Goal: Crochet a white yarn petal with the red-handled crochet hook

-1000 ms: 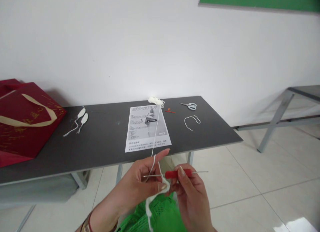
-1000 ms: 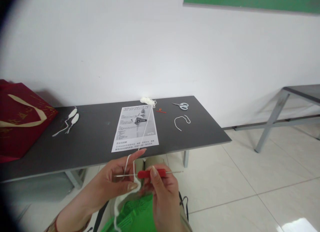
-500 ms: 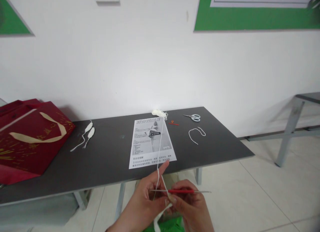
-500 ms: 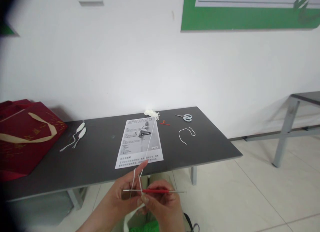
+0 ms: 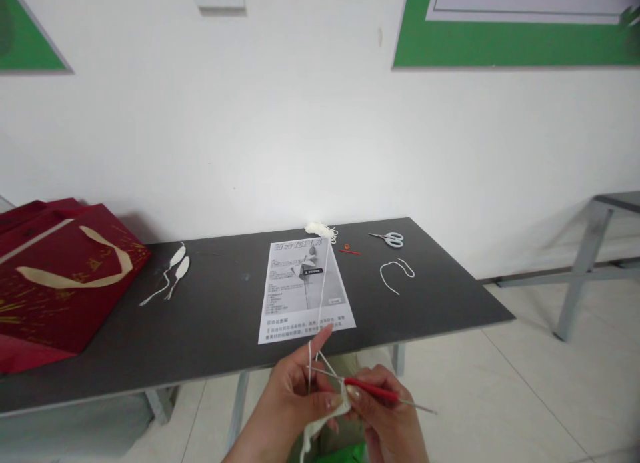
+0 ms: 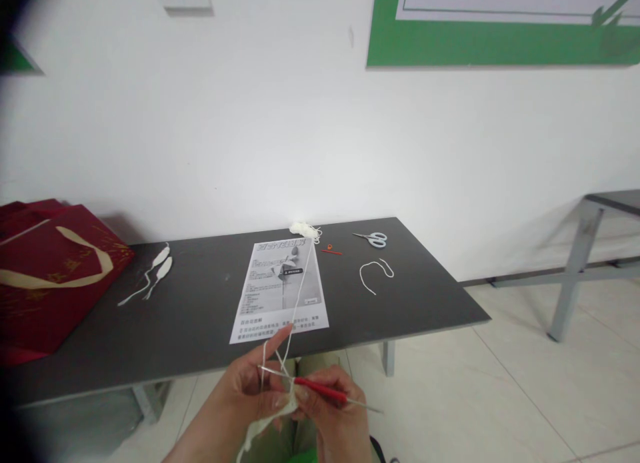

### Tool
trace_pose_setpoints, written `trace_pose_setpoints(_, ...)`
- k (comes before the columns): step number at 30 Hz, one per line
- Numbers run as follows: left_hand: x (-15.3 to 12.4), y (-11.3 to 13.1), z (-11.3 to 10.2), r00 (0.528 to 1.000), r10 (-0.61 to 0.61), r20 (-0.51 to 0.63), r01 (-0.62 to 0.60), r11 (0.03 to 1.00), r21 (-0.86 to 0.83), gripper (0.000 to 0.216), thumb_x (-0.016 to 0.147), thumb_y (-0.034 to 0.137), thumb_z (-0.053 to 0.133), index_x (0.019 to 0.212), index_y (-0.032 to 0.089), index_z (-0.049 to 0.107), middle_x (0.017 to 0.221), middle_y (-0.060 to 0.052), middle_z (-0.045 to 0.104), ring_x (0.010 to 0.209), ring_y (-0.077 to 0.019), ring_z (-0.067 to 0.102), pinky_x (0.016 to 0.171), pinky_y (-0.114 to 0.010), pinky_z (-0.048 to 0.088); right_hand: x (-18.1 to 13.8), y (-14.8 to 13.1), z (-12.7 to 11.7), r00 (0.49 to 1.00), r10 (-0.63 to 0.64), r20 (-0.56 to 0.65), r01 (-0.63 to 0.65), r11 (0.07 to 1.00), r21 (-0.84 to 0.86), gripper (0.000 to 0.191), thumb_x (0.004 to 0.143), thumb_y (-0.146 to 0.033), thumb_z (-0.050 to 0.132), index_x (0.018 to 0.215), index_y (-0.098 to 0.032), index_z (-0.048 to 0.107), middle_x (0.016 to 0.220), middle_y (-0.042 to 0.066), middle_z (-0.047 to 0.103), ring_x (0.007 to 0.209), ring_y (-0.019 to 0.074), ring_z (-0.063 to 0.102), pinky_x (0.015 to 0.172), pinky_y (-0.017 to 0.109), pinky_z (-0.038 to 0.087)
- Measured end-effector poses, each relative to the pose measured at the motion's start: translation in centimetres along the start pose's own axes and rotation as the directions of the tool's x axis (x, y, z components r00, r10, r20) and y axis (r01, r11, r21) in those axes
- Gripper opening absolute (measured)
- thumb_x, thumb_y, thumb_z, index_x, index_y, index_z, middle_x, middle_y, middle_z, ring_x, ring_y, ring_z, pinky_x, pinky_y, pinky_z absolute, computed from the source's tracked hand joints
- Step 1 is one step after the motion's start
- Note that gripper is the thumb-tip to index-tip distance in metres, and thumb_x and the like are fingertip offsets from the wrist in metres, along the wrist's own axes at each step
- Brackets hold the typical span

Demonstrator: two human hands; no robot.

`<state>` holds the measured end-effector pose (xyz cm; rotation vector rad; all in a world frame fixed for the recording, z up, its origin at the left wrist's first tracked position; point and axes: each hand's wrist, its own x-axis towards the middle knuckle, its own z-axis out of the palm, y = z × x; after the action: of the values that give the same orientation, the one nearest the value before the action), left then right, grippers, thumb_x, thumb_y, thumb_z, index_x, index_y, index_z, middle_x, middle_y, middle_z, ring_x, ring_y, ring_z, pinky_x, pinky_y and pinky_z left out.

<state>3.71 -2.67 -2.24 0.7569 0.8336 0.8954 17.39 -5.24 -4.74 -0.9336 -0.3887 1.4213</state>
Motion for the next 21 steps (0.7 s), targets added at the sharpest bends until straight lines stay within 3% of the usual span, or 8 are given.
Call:
trace_pose_setpoints(3,0.2,0.6,-0.5,0.997,-0.067,0.028,0.067,0.998,-0.001,0.093,0.059,0.021,0.085,0.142,0.020,0.042,0.056,0.006,0.056,0.042,-0.0069,0.047,0.040,-0.018,0.036,0.0,0.2,0.1,1.000,-0.001,0.031,0.000,1.000,0.029,0.024,0.052,-0.020,0.090,0.059,-0.017,0.067,0.056,-0.002,0.066,0.044,0.0084,0.060,0.042,0.015,0.046)
trace_pose_setpoints(7,0.5,0.4,-0.9,0.999,-0.051,0.005,0.051,0.996,0.068,0.092,0.061,0.024,0.084,0.142,0.019,0.042,0.054,0.007,0.054,0.036,-0.0031,0.035,0.035,-0.016,0.025,0.2,0.5,0.0,0.998,-0.064,0.016,0.064,0.998,-0.011,0.022,0.053,-0.020,0.089,0.060,-0.019,0.069,0.059,-0.003,0.065,0.046,0.0091,0.061,0.045,0.017,0.048)
trace_pose_setpoints(11,0.5,-0.2,-0.8,0.996,0.054,-0.077,-0.041,0.985,0.167,0.085,0.065,0.024,0.081,0.141,0.017,0.044,0.061,0.003,0.060,0.050,-0.0071,0.044,0.047,-0.019,0.031,0.5,0.8,-0.2,0.984,-0.172,0.038,0.175,0.981,-0.087,0.018,0.057,-0.020,0.086,0.060,-0.021,0.068,0.061,-0.002,0.065,0.050,0.0099,0.061,0.048,0.018,0.049)
trace_pose_setpoints(16,0.3,-0.1,-0.4,0.990,0.107,-0.096,-0.095,0.989,0.116,0.082,0.067,0.023,0.080,0.141,0.019,0.044,0.075,-0.001,0.066,0.067,-0.0123,0.053,0.065,-0.025,0.039,0.8,1.4,-0.6,0.968,-0.246,0.049,0.250,0.960,-0.123,0.017,0.060,-0.020,0.085,0.062,-0.020,0.068,0.065,-0.002,0.064,0.056,0.0106,0.060,0.051,0.019,0.048)
trace_pose_setpoints(21,0.1,0.2,-0.7,0.995,0.068,-0.075,-0.061,0.994,0.087,0.089,0.066,0.022,0.081,0.144,0.019,0.038,0.067,0.002,0.063,0.063,-0.0126,0.053,0.063,-0.025,0.036,0.9,1.6,-0.5,0.964,-0.260,0.057,0.266,0.954,-0.137,0.018,0.059,-0.017,0.084,0.061,-0.020,0.067,0.064,-0.002,0.065,0.055,0.0111,0.060,0.051,0.020,0.047)
